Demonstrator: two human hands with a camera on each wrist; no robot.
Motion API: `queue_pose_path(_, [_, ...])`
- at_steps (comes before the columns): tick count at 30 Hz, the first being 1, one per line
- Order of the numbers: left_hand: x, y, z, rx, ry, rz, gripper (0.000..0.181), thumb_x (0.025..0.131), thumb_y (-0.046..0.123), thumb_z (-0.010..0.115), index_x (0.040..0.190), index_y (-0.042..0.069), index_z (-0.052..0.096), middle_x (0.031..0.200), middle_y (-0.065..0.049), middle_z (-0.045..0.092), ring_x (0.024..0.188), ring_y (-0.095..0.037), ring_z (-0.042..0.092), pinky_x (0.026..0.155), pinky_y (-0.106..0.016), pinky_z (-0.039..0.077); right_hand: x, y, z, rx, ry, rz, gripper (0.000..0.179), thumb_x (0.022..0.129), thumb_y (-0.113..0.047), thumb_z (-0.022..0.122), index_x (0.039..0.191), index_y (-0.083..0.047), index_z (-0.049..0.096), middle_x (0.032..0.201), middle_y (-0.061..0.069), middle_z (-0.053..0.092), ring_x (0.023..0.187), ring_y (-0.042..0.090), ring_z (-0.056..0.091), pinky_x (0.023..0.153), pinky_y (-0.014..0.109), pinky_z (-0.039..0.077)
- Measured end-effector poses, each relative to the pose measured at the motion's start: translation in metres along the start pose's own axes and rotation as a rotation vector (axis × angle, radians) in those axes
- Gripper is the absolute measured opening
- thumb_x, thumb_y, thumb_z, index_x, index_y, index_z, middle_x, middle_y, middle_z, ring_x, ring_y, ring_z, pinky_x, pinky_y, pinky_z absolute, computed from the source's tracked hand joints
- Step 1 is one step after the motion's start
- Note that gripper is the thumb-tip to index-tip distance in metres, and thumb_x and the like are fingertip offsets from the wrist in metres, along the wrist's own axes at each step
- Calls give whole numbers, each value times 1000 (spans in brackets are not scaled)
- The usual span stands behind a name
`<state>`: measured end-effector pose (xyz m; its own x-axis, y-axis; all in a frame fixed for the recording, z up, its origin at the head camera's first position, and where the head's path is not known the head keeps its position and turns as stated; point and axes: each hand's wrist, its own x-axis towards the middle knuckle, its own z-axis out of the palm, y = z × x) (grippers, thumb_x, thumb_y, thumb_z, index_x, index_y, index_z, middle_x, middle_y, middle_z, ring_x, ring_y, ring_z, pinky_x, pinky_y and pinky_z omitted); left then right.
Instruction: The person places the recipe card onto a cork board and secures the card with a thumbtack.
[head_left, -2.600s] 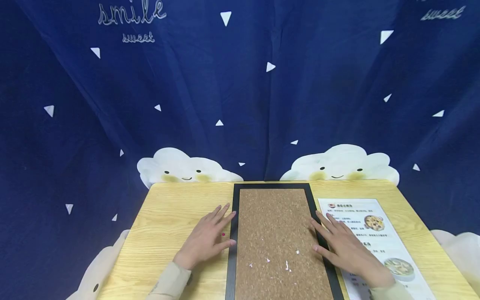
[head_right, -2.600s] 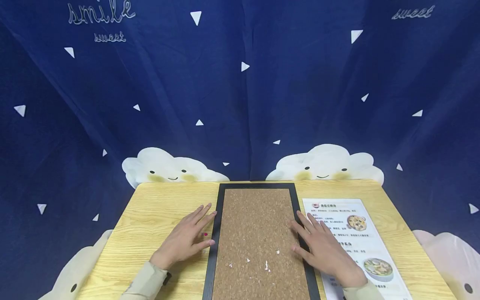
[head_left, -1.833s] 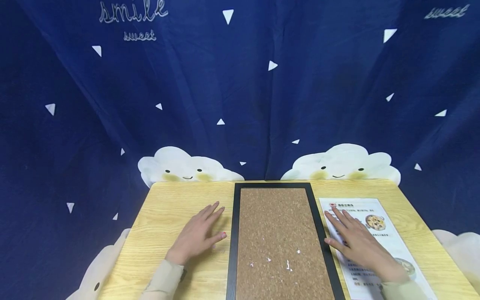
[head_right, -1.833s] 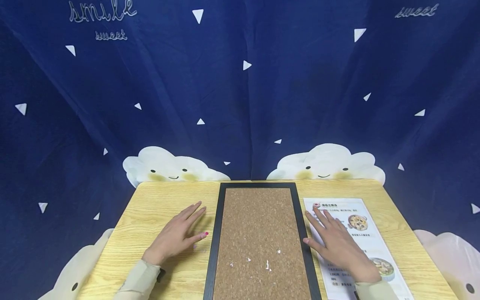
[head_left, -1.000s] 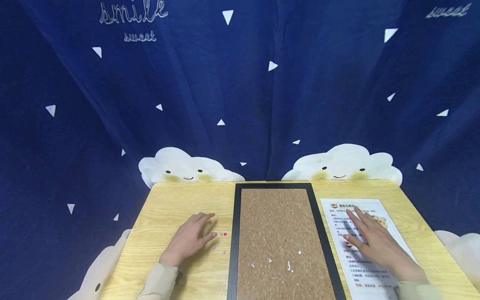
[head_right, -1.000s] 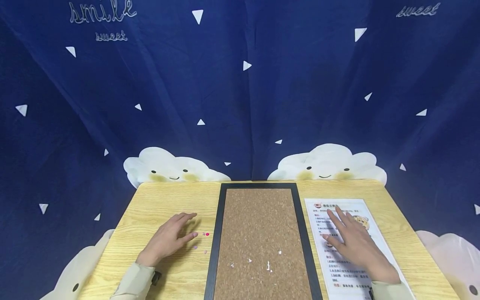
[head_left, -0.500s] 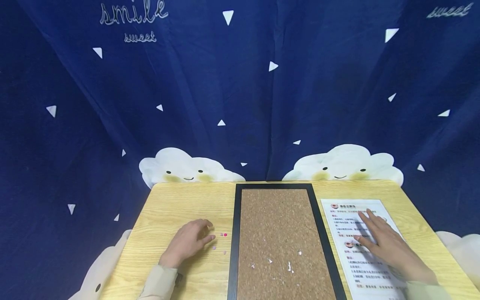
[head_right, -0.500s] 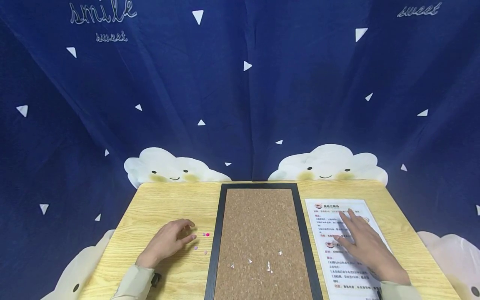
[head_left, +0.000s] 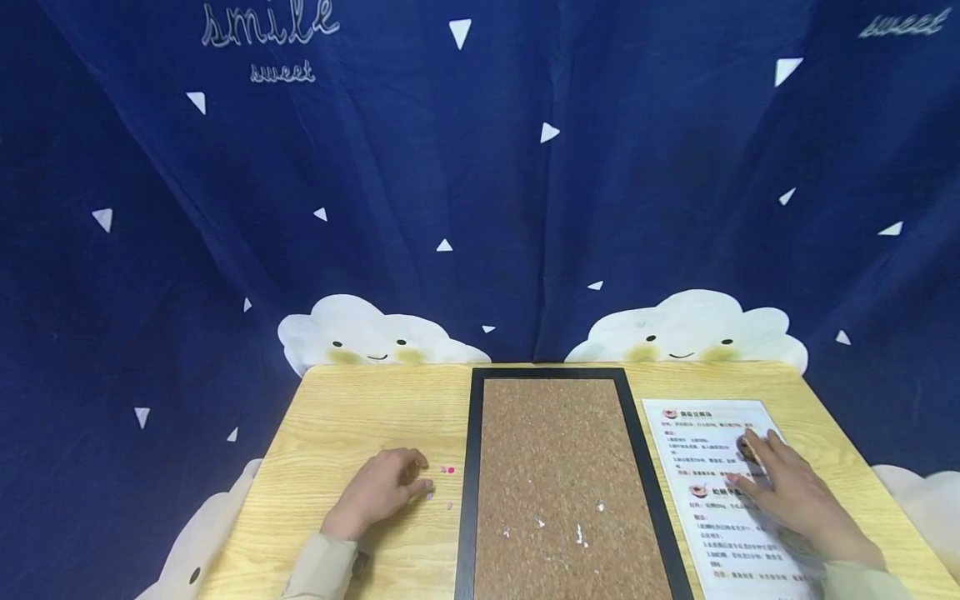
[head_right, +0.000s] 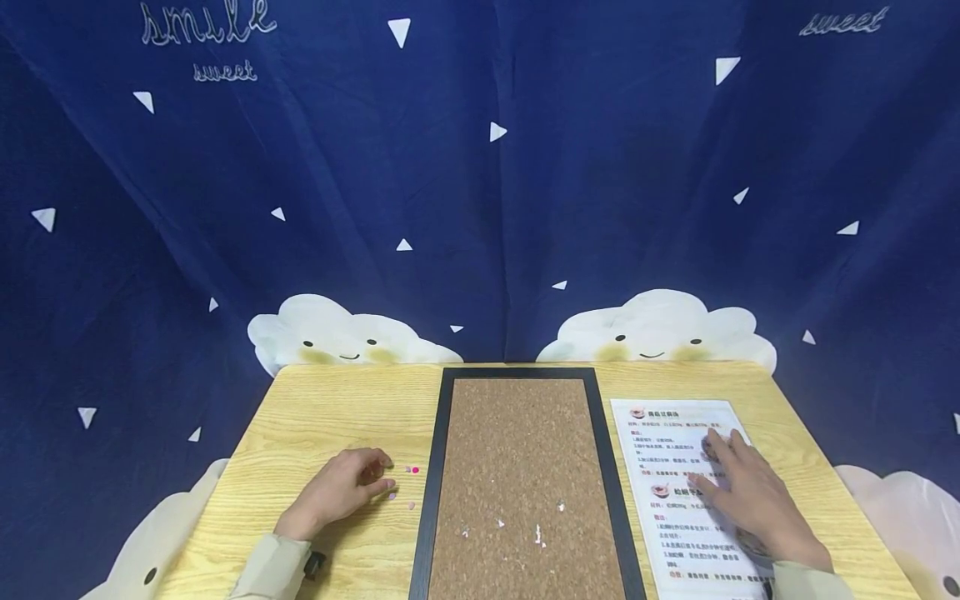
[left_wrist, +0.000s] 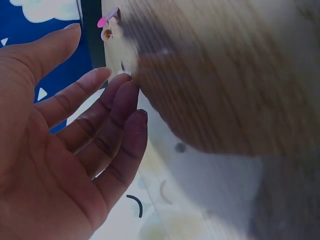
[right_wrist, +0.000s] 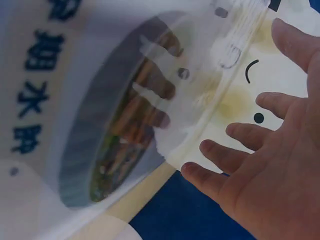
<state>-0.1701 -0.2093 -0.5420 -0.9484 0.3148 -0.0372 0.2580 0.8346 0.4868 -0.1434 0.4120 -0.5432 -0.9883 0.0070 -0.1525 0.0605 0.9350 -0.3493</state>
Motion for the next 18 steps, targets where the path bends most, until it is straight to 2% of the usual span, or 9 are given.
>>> queue_pose_path(4, [0, 0, 0, -4, -3, 1, 30, 89, 36, 80, 111, 15, 75, 92, 6, 70, 79, -6, 59, 76, -32, 52, 2, 7, 1, -32, -1, 43, 109, 96, -70, 55, 161, 8, 14, 157, 48, 13, 137, 74, 21, 103, 85, 24])
queue_pose_path(6, [0, 0, 0, -7, -3, 6, 30, 90, 35, 80, 111, 14, 75, 91, 6, 70, 79, -6, 58, 75, -31, 52, 3, 10, 1, -52, -4, 84, 118, 91, -72, 61, 158, 13, 14, 149, 51, 22, 127, 73, 30, 99, 83, 31])
queue_pose_path(11, [0, 1, 0, -27, -14, 3, 32, 89, 35, 81, 111, 13, 75, 91, 7, 69, 79, -7, 57, 75, -29, 50, 4, 12, -3, -51, -22, 191, 135, 78, -76, 74, 152, 20, 17, 127, 54, 34, 111, 66, 39, 91, 76, 39])
queue_pose_path(13, [-1, 2, 1, -40, -25, -7, 33, 88, 35, 81, 111, 12, 75, 92, 6, 69, 79, -7, 57, 74, -29, 50, 3, 12, -5, -27, -29, 235, 135, 74, -76, 78, 151, 20, 22, 121, 51, 39, 108, 64, 40, 89, 73, 40])
queue_pose_path(18, [-1, 3, 3, -48, -48, -9, 34, 88, 37, 81, 110, 12, 76, 93, 5, 69, 80, -7, 57, 75, -30, 50, -1, 15, -13, 5, -39, 323, 126, 68, -73, 83, 133, 24, 36, 107, 44, 50, 100, 61, 46, 82, 67, 43])
